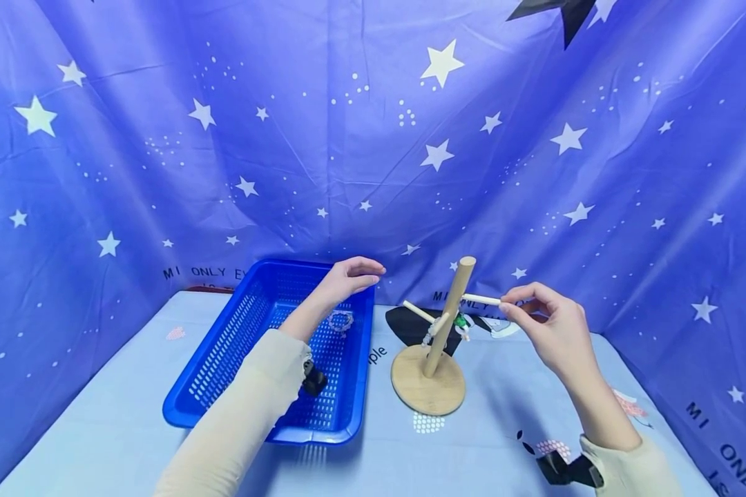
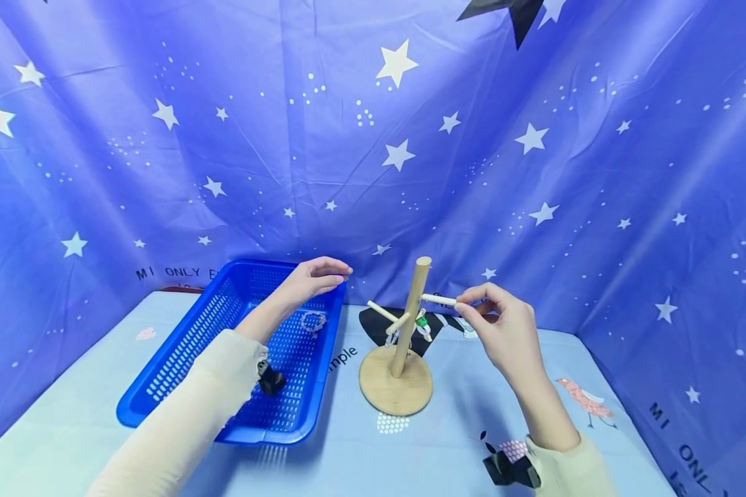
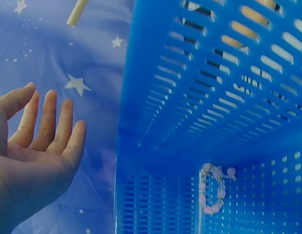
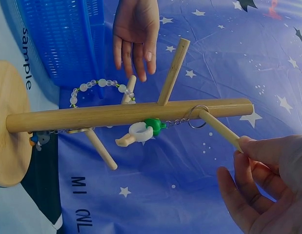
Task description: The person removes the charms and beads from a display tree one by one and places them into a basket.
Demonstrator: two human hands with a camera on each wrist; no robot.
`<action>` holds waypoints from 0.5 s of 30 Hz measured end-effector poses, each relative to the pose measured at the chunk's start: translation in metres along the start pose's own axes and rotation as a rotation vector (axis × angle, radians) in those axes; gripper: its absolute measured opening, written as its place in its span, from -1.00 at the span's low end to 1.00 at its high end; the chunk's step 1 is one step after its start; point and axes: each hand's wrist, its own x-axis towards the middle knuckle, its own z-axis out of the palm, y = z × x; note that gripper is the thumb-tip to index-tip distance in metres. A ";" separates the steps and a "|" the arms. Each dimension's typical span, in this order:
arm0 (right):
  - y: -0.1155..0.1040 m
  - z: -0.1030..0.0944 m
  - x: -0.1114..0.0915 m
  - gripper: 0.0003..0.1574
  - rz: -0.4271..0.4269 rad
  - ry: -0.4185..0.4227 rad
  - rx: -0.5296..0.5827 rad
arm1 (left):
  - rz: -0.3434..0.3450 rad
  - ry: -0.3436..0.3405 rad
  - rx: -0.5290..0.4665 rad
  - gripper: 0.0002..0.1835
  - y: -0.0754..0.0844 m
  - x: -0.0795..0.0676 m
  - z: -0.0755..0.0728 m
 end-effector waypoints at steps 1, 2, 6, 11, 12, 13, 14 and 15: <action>0.000 0.000 0.000 -0.92 0.002 0.000 0.002 | -0.001 -0.009 -0.006 -0.69 0.001 0.000 0.002; 0.000 0.000 0.000 -0.92 0.004 0.000 0.003 | 0.000 -0.017 -0.007 -0.68 0.001 0.000 0.003; 0.000 0.001 -0.001 -0.91 0.013 -0.003 -0.004 | 0.001 -0.043 0.000 -0.68 0.003 -0.001 0.008; 0.000 0.002 -0.002 -0.91 0.013 -0.006 -0.010 | 0.012 -0.076 -0.011 -0.68 0.005 -0.003 0.014; 0.000 0.002 -0.001 -0.91 0.013 -0.004 -0.012 | 0.017 -0.085 -0.013 -0.67 0.005 -0.003 0.015; 0.000 0.002 -0.001 -0.91 0.013 -0.002 -0.011 | 0.023 -0.096 -0.016 -0.67 0.006 -0.004 0.016; -0.001 0.001 -0.001 -0.91 0.013 -0.002 -0.010 | 0.028 -0.105 -0.018 -0.66 0.007 -0.004 0.017; -0.001 0.000 -0.001 -0.90 0.012 -0.001 -0.008 | 0.032 -0.114 -0.020 -0.66 0.009 -0.005 0.017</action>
